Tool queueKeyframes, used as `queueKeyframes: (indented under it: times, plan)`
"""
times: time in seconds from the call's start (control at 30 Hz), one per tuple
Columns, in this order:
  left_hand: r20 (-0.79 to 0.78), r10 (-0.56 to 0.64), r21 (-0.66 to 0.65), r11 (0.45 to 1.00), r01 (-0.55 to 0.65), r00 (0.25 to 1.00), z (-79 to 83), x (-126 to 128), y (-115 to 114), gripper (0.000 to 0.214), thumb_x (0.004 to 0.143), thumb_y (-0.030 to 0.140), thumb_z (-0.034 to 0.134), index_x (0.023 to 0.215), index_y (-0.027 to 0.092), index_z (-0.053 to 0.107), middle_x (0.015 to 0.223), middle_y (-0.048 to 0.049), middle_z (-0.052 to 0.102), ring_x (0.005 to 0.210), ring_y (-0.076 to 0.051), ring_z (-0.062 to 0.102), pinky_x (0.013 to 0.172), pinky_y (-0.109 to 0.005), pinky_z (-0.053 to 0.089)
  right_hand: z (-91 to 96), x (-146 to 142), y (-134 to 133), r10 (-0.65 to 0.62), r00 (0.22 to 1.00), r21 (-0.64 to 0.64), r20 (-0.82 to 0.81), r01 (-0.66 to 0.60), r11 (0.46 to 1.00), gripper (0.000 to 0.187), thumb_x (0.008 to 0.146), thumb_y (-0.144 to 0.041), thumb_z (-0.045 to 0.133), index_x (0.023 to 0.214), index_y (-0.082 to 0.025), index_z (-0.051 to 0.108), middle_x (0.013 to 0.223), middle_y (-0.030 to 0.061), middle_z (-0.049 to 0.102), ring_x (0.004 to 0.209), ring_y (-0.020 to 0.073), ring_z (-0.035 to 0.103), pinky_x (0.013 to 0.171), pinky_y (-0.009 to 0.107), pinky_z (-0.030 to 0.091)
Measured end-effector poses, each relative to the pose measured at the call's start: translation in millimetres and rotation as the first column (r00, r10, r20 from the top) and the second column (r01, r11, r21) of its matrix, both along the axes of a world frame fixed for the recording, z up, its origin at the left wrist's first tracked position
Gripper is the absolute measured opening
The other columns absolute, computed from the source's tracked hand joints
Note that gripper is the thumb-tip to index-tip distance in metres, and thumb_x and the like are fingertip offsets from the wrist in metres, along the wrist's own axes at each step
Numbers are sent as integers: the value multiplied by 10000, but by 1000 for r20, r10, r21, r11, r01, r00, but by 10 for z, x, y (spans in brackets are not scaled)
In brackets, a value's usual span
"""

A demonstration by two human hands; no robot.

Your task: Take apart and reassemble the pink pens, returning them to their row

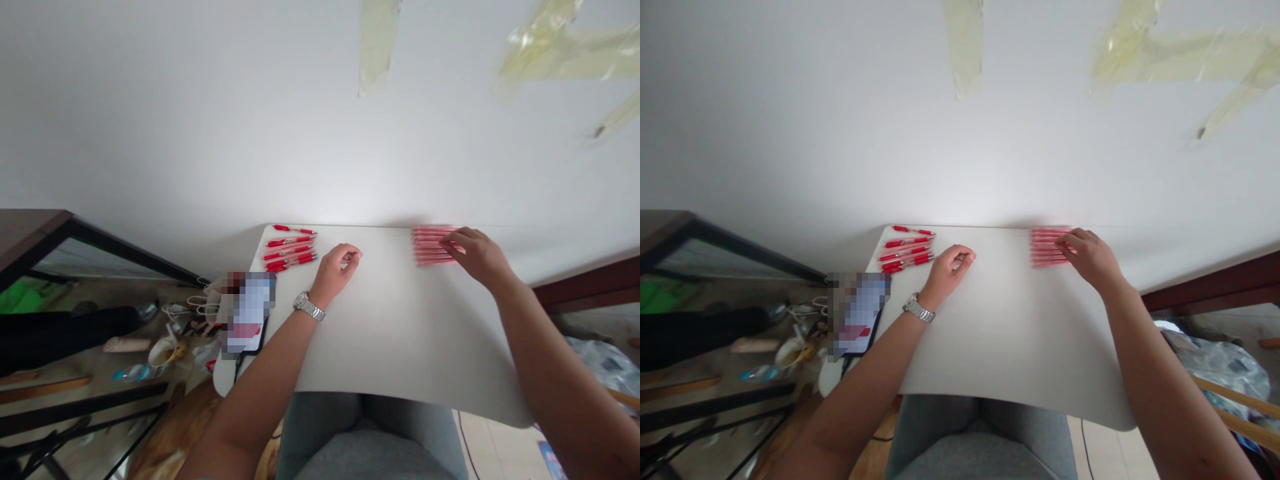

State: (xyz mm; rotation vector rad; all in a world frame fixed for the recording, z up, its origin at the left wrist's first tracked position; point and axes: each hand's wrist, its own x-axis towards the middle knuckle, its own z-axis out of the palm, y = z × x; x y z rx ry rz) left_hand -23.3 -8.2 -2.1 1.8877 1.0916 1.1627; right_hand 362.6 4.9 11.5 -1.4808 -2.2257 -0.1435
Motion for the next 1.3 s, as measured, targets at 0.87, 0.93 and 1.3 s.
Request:
queueKeyframes:
  times: [0.87,0.93,1.3]
  plan:
    - [-6,-12,-12,1000,12,1000,11,-10,-7,179,1019,346,578,992,205,684,1000,-49,726,900,-156,696,839,-275,598,6,-80,30,46,997,54,63,-49,997,202,1020,-315,559,1044,-233,742,1039,95,734,937,273,648,835,396,516]
    - [-4,-11,-11,1000,11,1000,12,-10,-8,183,1021,351,576,993,206,683,1000,-47,724,902,-155,695,843,-276,596,15,-87,27,41,997,55,70,-45,997,209,1021,-315,555,1046,-230,745,1045,99,731,937,274,648,832,397,517]
    - [-12,-9,-22,1000,9,1000,20,-9,-14,199,1025,371,571,997,209,683,1010,-47,722,905,-157,694,840,-276,596,5,-67,33,24,999,18,46,-24,1000,207,1001,-295,569,1078,-252,756,1074,96,719,958,282,645,846,418,511]
